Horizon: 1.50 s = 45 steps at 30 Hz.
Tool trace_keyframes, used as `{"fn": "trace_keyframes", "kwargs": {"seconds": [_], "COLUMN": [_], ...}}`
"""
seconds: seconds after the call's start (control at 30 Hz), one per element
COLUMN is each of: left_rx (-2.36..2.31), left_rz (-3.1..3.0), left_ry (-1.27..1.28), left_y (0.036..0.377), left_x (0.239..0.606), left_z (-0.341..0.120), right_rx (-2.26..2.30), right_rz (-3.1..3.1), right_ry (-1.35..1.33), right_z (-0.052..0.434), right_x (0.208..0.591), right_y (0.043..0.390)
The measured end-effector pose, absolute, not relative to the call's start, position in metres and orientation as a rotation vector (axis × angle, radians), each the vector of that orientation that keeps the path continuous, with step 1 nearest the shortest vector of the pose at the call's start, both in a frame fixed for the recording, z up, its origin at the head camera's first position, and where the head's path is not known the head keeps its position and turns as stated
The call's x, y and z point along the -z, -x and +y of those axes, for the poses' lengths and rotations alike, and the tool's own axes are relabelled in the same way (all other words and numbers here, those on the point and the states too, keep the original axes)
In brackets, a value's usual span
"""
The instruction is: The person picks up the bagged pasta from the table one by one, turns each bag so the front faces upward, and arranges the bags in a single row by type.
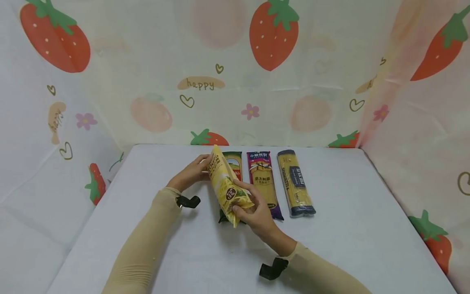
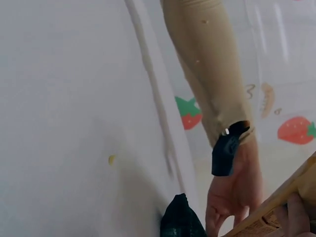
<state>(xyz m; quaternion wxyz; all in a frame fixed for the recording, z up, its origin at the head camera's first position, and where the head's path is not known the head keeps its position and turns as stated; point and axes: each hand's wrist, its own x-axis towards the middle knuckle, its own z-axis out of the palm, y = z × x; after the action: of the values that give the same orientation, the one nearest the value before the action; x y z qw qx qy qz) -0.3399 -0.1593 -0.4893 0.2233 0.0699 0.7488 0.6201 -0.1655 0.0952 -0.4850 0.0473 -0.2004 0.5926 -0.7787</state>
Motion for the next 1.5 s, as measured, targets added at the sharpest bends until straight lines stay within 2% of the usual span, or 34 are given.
{"fn": "trace_keyframes", "kwargs": {"seconds": [0.23,0.63,1.17,1.5], "left_rx": [-1.857,-2.008,-1.935,-1.903], "left_rz": [1.862,1.900,2.167,2.252], "left_ry": [-0.117,-0.024,-0.122,-0.152], "left_y": [0.341,0.338,0.331,0.330], "left_x": [0.493,0.495,0.490,0.486], "left_z": [-0.164,-0.174,-0.178,-0.179], "right_rx": [2.365,2.055,1.697,1.720], "right_rz": [1.765,2.025,2.293,2.237], "right_ry": [0.575,0.519,0.574,0.556], "right_z": [0.099,0.116,0.114,0.098], "right_x": [0.482,0.481,0.494,0.498], "right_y": [0.167,0.166,0.166,0.167]}}
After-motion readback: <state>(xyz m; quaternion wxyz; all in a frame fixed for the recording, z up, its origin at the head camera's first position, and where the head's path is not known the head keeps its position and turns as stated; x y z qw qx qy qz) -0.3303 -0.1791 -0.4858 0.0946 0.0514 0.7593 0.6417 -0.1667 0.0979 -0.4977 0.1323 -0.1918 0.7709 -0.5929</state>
